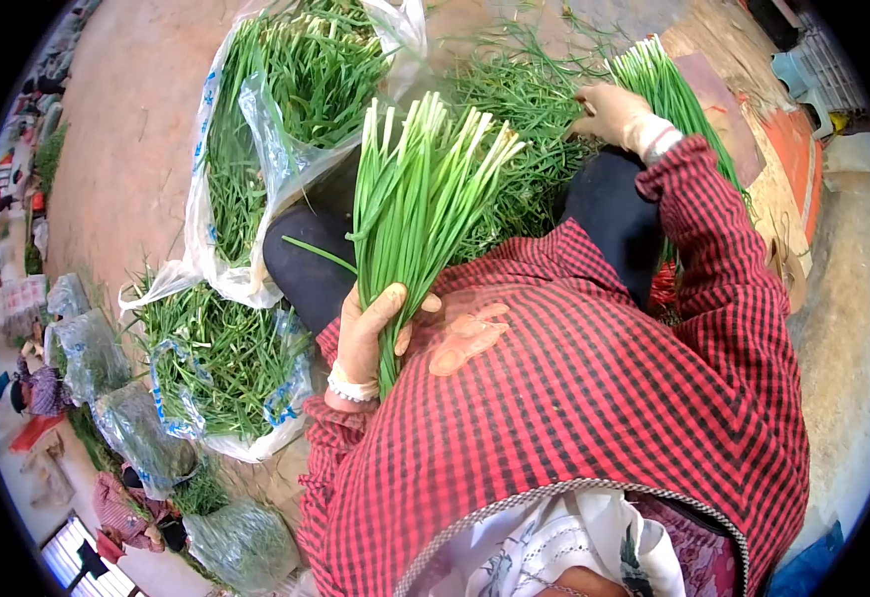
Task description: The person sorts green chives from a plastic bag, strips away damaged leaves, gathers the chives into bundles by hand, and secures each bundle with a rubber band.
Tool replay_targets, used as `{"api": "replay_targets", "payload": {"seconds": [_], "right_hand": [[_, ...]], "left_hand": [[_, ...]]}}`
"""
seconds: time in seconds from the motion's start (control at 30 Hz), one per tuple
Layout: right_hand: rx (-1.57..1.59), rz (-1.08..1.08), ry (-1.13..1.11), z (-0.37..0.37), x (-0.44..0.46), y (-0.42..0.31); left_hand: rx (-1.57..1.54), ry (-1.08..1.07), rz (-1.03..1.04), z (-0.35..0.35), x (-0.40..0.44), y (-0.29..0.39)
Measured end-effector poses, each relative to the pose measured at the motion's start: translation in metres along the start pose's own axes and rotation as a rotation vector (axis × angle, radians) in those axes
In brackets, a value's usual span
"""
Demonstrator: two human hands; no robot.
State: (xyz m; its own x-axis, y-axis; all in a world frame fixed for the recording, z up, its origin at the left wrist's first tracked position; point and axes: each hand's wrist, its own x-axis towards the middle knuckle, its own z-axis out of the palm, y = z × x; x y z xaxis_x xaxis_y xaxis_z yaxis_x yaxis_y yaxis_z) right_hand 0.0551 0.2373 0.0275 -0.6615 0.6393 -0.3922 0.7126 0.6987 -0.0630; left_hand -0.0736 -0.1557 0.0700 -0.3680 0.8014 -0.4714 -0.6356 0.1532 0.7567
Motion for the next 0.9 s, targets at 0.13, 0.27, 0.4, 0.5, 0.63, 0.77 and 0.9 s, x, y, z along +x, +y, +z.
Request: {"api": "replay_targets", "payload": {"seconds": [0.13,0.27,0.4,0.5,0.63,0.77,0.9], "right_hand": [[0.632,-0.395,0.268,-0.026,-0.026,-0.028],[0.707,-0.715,0.229,-0.048,-0.038,-0.069],[0.812,-0.606,-0.508,-0.048,-0.041,-0.097],[0.819,-0.616,-0.353,-0.035,-0.033,-0.102],[0.944,-0.768,-0.189,-0.031,-0.045,-0.093],[0.791,-0.787,0.034,-0.028,-0.055,-0.083],[0.395,-0.830,0.404,-0.020,-0.054,-0.071]], "left_hand": [[0.041,0.069,0.043,0.003,0.004,-0.003],[0.164,0.054,0.042,0.010,0.008,-0.001],[0.264,0.069,0.054,0.011,0.005,-0.003],[0.299,0.064,0.042,0.011,0.003,-0.004],[0.172,0.025,0.049,0.005,0.004,0.000],[0.151,-0.045,-0.021,0.008,0.008,0.006],[0.166,-0.023,-0.063,0.014,0.009,0.008]]}}
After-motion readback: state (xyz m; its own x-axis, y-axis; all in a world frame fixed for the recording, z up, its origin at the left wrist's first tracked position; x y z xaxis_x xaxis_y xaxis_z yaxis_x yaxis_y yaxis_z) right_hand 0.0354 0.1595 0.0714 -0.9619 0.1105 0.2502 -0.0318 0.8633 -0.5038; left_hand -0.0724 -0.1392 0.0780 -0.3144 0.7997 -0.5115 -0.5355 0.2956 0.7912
